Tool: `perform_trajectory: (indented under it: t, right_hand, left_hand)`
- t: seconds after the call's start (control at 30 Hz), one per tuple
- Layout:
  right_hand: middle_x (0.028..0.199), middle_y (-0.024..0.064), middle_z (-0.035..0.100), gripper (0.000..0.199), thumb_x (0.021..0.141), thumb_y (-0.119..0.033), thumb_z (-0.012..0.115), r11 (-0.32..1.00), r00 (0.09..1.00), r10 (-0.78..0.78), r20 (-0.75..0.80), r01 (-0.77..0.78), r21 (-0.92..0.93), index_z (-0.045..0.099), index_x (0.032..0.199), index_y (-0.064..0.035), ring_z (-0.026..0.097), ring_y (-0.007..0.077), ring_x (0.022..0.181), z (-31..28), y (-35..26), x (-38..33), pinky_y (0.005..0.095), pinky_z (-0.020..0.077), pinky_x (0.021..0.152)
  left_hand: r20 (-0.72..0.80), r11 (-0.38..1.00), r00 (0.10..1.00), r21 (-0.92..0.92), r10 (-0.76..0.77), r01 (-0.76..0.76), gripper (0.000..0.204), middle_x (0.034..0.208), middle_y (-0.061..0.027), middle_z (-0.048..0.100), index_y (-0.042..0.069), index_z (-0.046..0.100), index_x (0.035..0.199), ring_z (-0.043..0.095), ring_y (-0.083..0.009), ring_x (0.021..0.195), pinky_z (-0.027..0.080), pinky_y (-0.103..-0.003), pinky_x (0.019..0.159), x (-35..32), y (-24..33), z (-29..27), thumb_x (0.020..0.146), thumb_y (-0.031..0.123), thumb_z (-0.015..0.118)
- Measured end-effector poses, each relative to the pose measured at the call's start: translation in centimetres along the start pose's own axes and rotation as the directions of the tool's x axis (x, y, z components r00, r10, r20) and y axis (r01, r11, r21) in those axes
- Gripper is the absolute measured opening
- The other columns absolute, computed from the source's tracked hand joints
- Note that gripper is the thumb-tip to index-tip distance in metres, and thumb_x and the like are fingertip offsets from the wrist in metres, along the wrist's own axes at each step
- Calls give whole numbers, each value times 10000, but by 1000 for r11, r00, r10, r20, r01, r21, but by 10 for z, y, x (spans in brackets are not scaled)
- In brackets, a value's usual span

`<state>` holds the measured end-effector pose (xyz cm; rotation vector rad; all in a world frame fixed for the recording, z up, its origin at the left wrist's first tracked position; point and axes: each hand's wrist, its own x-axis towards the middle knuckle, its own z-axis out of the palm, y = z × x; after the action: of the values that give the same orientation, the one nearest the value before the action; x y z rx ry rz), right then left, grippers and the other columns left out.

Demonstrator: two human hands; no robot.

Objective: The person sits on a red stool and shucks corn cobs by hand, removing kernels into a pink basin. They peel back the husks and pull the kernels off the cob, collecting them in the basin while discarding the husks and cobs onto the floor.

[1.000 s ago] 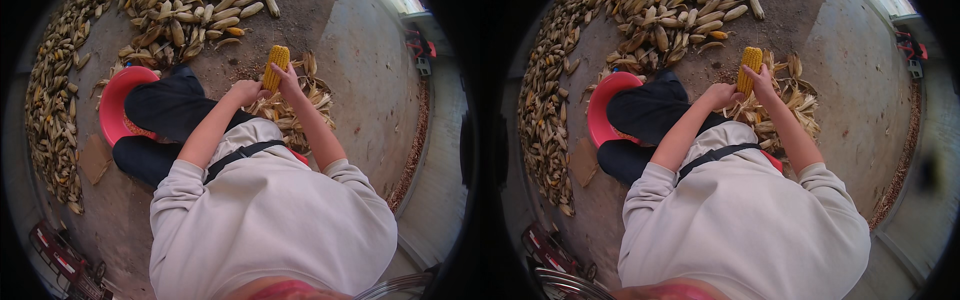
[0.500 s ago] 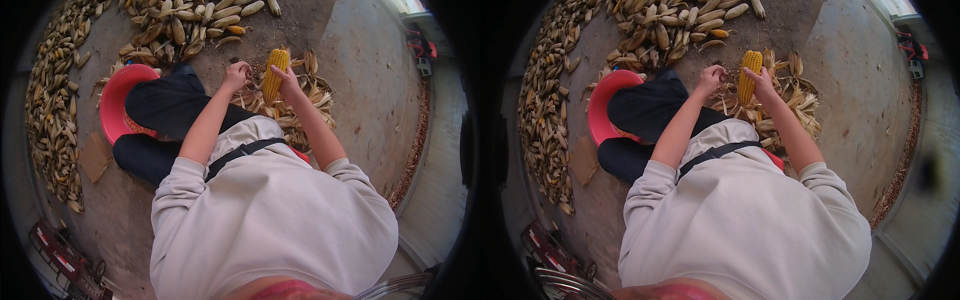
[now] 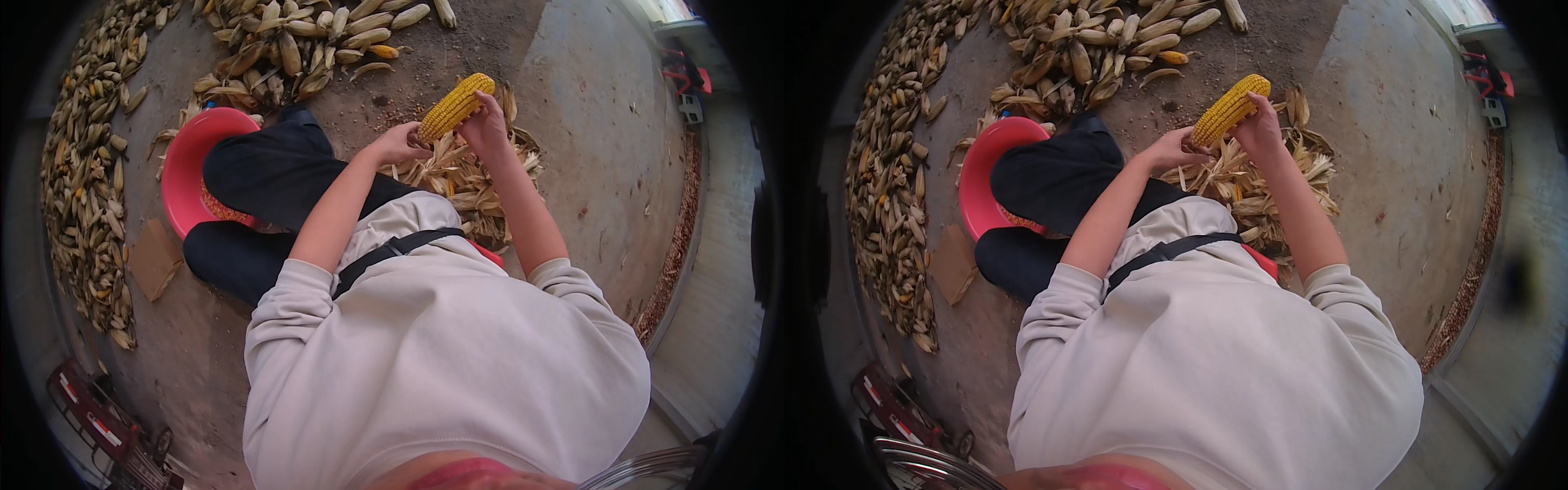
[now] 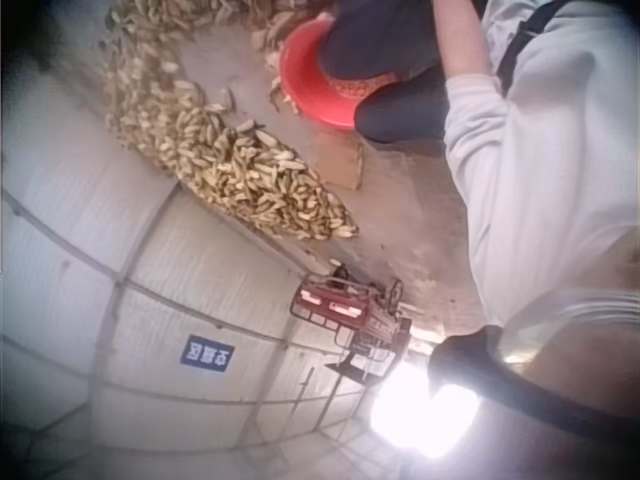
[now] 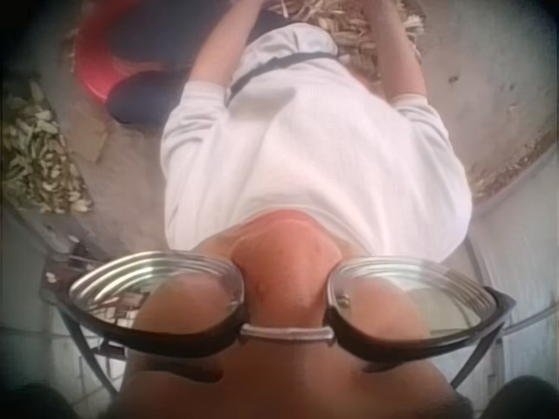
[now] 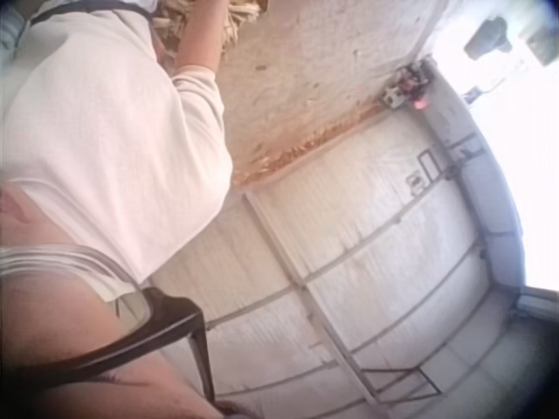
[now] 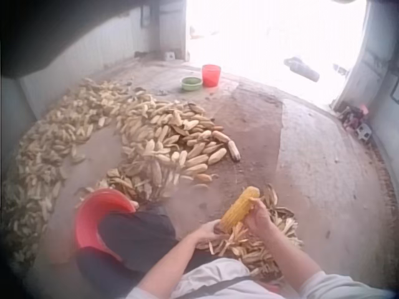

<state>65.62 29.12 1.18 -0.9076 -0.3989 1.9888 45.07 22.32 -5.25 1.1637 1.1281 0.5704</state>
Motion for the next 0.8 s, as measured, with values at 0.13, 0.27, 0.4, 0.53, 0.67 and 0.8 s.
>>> perform_trajectory:
  t: [0.13, 0.27, 0.4, 0.53, 0.67, 0.8]
  right_hand:
    - [1159, 98, 577, 355, 922, -198, 664, 998, 997, -62, -42, 62, -1, 509, 1220, -83, 571, 284, 1130, -6, 11, 8, 563, 455, 1003]
    - [1153, 96, 597, 316, 913, -145, 670, 993, 993, -102, 60, 106, -60, 539, 1192, -76, 600, 272, 1114, -5, 17, 9, 549, 515, 956]
    - [1151, 105, 613, 288, 912, -116, 658, 990, 984, -130, 118, 136, -39, 550, 1170, -47, 619, 281, 1105, -4, 18, 11, 532, 542, 948]
    - [1190, 140, 599, 323, 914, -152, 659, 993, 991, -112, 74, 114, -16, 543, 1183, -17, 591, 312, 1149, -2, 16, 10, 536, 501, 1012]
    - [1256, 178, 570, 430, 932, -238, 658, 987, 994, -107, 27, 103, 126, 501, 1257, -5, 538, 358, 1237, -4, 14, 4, 561, 436, 1101]
    - [1328, 217, 537, 519, 944, -304, 657, 969, 985, -171, 30, 163, 188, 460, 1310, 7, 505, 390, 1292, -8, 10, 0, 575, 429, 1108]
  left_hand:
    - [112, 911, 994, -411, 18, 30, 576, 1071, -76, 701, 34, 610, 1213, 670, -168, 1002, 521, -325, 917, -1, 3, -3, 816, 391, 823]
    - [-44, 787, 993, -607, 105, -110, 454, 926, -21, 642, 53, 620, 1110, 613, -123, 869, 500, -284, 792, 3, -9, -5, 917, 459, 686]
    - [-202, 741, 970, -630, 134, -233, 318, 827, 15, 612, 41, 647, 997, 541, -80, 698, 435, -220, 630, 8, -11, 3, 997, 358, 618]
    - [-86, 878, 981, -439, 172, -193, 255, 767, 26, 578, 65, 646, 941, 522, -76, 696, 423, -226, 638, 7, -13, -5, 1027, 294, 573]
    - [-24, 968, 982, -165, 187, -188, 244, 755, 38, 568, 49, 647, 902, 510, -60, 690, 427, -218, 629, 1, -3, -2, 1036, 224, 544]
    - [-25, 957, 984, -230, 175, -176, 248, 758, 41, 561, 33, 637, 869, 498, -54, 694, 460, -232, 628, -1, 0, 2, 1034, 187, 533]
